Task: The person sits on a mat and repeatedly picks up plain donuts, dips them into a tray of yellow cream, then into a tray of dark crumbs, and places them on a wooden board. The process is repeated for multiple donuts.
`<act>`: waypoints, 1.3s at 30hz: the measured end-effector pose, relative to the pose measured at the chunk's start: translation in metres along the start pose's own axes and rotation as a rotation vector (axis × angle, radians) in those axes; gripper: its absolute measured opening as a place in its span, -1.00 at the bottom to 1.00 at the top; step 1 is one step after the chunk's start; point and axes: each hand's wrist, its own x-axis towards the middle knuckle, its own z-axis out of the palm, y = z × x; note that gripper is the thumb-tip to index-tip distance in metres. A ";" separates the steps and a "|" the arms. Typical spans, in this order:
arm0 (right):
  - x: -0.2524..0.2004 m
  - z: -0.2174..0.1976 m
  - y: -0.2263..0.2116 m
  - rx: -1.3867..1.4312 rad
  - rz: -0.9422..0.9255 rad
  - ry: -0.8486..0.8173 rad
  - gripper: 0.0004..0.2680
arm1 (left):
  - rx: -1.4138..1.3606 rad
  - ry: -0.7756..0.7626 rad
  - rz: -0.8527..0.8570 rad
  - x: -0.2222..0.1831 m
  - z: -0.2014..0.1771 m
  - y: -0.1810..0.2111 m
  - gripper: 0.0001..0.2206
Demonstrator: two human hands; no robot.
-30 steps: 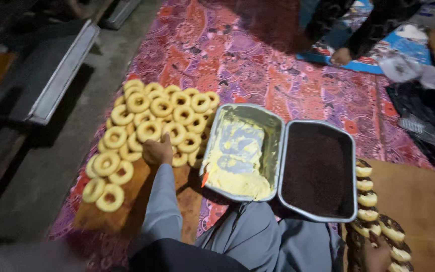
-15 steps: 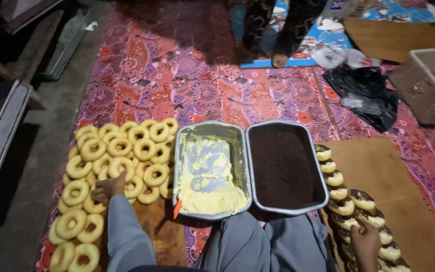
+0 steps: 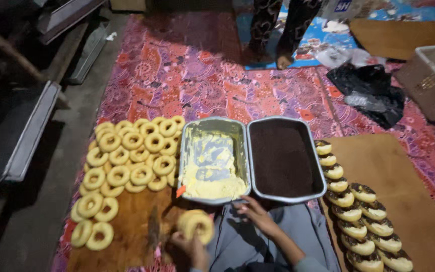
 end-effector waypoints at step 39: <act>0.057 0.079 -0.068 -0.930 -0.858 -0.140 -0.76 | -0.774 -0.192 -0.792 0.026 0.026 -0.053 -0.46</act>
